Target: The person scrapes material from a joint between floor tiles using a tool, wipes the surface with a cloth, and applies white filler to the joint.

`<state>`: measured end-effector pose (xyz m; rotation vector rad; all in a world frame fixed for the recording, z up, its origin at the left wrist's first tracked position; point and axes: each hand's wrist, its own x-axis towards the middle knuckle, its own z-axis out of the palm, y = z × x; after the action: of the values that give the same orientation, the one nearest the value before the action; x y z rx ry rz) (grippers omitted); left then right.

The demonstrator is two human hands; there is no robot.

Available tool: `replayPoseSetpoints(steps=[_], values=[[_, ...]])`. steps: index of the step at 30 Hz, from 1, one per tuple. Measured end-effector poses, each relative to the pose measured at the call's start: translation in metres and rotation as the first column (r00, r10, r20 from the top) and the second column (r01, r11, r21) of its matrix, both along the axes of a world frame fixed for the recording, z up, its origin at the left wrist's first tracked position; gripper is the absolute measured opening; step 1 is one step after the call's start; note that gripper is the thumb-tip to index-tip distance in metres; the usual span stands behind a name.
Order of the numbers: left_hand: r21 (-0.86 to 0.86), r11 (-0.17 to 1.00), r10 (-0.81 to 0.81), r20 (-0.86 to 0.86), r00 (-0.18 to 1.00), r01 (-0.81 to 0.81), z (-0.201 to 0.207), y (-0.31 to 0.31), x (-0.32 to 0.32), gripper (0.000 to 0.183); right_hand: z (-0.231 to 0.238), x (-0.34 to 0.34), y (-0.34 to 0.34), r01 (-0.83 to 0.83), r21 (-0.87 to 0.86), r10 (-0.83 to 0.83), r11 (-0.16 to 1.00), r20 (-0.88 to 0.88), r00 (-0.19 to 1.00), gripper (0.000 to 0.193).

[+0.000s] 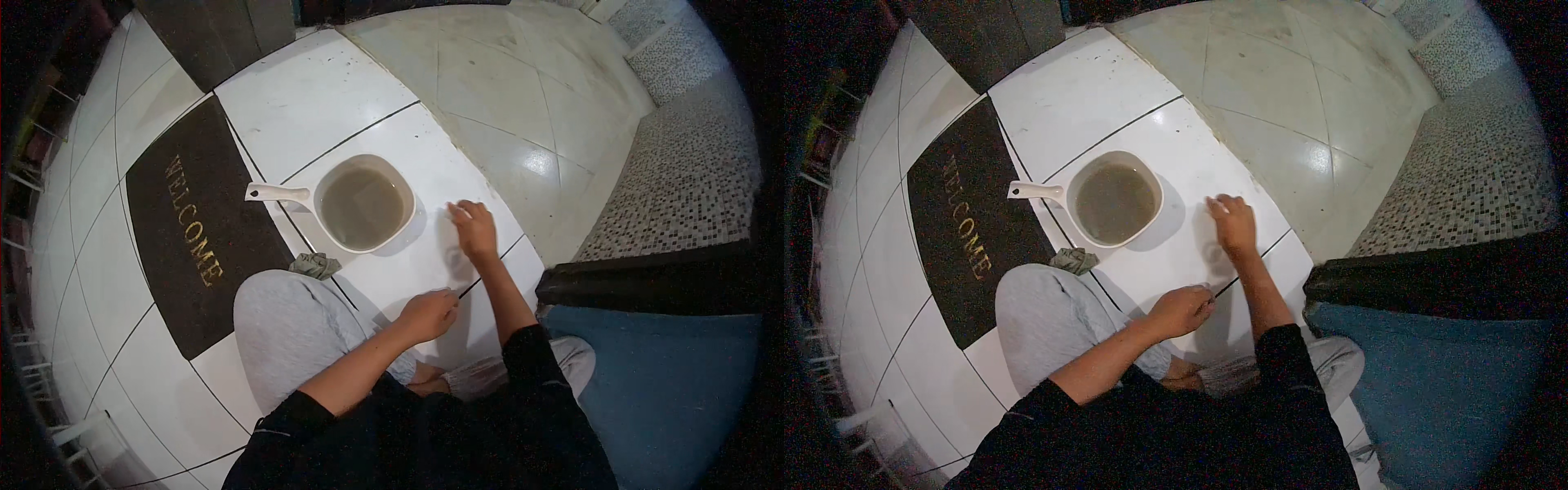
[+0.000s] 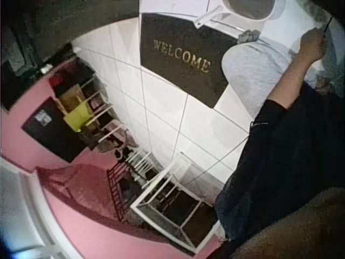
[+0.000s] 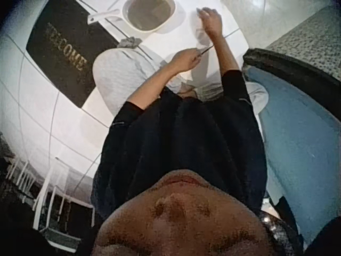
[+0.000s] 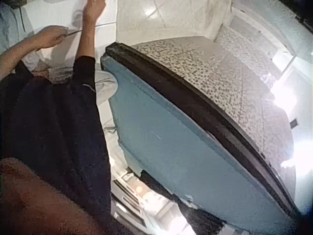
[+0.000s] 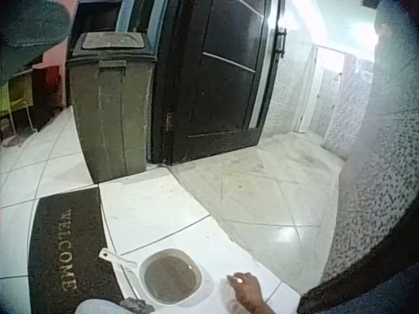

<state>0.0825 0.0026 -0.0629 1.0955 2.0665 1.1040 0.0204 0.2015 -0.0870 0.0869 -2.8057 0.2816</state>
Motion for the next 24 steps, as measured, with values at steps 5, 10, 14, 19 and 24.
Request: replayPoseSetpoints(steps=[5, 10, 14, 19, 24], values=[[0.037, 0.999, -0.033, -0.018, 0.999, 0.034, 0.0, 0.005, 0.003, 0.019, -0.006, 0.002, -0.002, 0.144, -0.026, -0.143, 0.989, 0.025, 0.989, 0.03], [0.046, 0.999, -0.021, -0.008, 1.0, 0.021, -0.006, 0.004, 0.002, 0.019, -0.003, -0.017, -0.035, 0.124, -0.075, -0.12, 0.99, 0.046, 0.992, 0.028], [0.057, 0.998, 0.0, 0.034, 0.999, -0.002, 0.001, 0.0, 0.002, 0.02, 0.003, 0.011, 0.0, 0.046, -0.033, -0.046, 0.998, 0.012, 0.999, 0.028], [0.065, 0.998, -0.017, -0.007, 1.0, 0.017, -0.005, 0.003, 0.005, 0.021, -0.002, 0.007, 0.0, 0.056, -0.022, -0.057, 0.998, -0.05, 0.997, 0.028], [-0.05, 0.998, -0.043, 0.037, 0.998, 0.044, 0.006, 0.004, 0.0, 0.022, -0.002, 0.001, -0.004, 0.081, -0.013, -0.082, 0.997, -0.012, 0.997, 0.029]])
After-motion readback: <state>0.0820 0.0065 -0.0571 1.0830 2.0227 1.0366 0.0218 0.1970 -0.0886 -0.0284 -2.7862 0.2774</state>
